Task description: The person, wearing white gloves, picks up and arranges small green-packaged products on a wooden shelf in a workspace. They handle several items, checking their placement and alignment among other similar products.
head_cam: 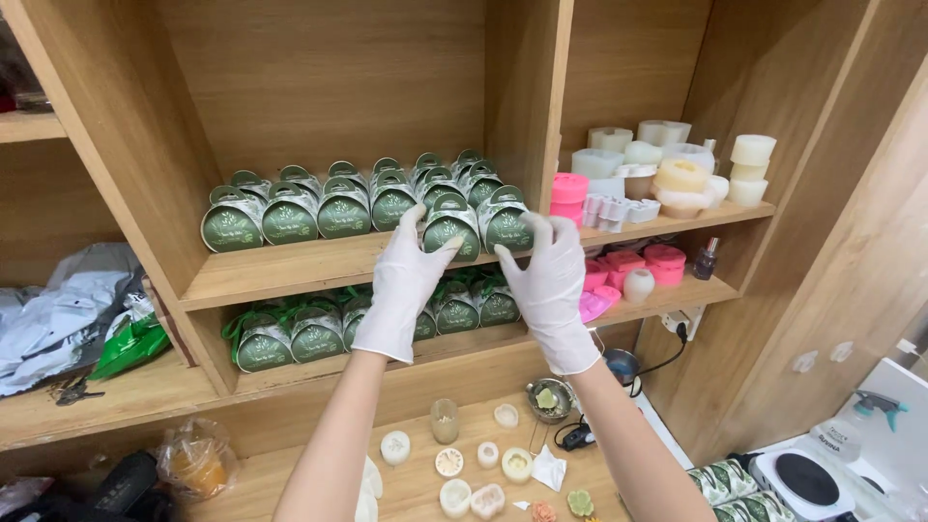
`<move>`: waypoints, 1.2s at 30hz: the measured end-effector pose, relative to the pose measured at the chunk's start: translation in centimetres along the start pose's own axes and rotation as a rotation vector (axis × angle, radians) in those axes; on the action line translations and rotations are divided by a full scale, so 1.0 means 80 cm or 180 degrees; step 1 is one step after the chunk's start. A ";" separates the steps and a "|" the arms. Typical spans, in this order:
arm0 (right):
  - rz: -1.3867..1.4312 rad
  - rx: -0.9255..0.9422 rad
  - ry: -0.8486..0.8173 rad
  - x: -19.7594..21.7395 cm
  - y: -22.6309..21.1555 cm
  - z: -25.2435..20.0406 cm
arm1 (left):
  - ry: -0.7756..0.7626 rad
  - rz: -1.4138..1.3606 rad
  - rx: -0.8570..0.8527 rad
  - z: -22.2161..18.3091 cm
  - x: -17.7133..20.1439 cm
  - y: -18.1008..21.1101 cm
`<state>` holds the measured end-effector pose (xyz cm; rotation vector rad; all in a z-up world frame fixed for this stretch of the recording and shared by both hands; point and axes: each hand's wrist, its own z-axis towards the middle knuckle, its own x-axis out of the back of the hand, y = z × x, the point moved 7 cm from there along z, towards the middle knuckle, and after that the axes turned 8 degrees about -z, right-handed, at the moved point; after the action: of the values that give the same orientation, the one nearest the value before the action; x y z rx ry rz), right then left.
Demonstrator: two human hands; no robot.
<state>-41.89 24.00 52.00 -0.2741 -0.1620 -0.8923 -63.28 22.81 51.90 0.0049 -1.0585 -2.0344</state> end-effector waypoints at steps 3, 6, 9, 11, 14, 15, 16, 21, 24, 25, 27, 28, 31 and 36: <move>0.0143 0.0597 0.0167 -0.002 -0.013 -0.022 | 0.0749 -0.0131 -0.0435 -0.020 -0.001 0.019; 0.0238 0.0869 0.0061 0.003 -0.030 -0.030 | 0.1040 0.0394 -0.1009 -0.066 0.008 0.045; 0.0277 0.0876 0.0056 0.003 -0.033 -0.036 | 0.0857 0.1056 -0.1593 -0.100 -0.013 0.050; 0.0260 0.0818 0.0007 -0.001 -0.033 -0.037 | 0.0854 0.1156 -0.1793 -0.104 -0.023 0.045; 0.0223 0.0709 -0.0119 -0.011 -0.030 -0.040 | 0.0754 0.1252 -0.1898 -0.105 -0.029 0.045; 0.0202 0.0658 -0.0181 -0.015 -0.028 -0.039 | 0.0666 0.1251 -0.1815 -0.100 -0.030 0.045; 0.0198 0.0652 -0.0189 -0.021 -0.027 -0.039 | 0.0657 0.1248 -0.1811 -0.097 -0.028 0.047; -0.0302 0.0653 -0.0483 -0.049 -0.022 -0.042 | 0.0372 0.1386 -0.1611 -0.080 -0.032 0.044; -0.0344 0.0615 -0.0588 -0.050 -0.024 -0.041 | 0.0361 0.1352 -0.1658 -0.087 -0.031 0.043; -0.0369 0.0591 -0.0614 -0.041 -0.025 -0.043 | 0.0323 0.1330 -0.1653 -0.094 -0.032 0.045; -0.0150 0.0557 -0.0560 -0.020 -0.028 -0.048 | 0.0316 0.1230 -0.1693 -0.108 -0.034 0.052; -0.0188 0.0528 -0.0580 -0.006 -0.030 -0.057 | 0.0275 0.1198 -0.1696 -0.121 -0.041 0.052; 0.0226 0.0394 -0.0430 0.047 -0.036 -0.094 | 0.0160 0.0948 -0.1659 -0.166 -0.062 0.053; 0.0735 -0.0556 -0.0372 0.120 -0.007 -0.239 | -0.0548 -0.0301 -0.1333 -0.284 -0.120 0.052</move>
<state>-35.90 10.75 36.33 -0.4982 -0.1572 -0.6620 -46.28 12.52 36.76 -0.3476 -0.7247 -2.3408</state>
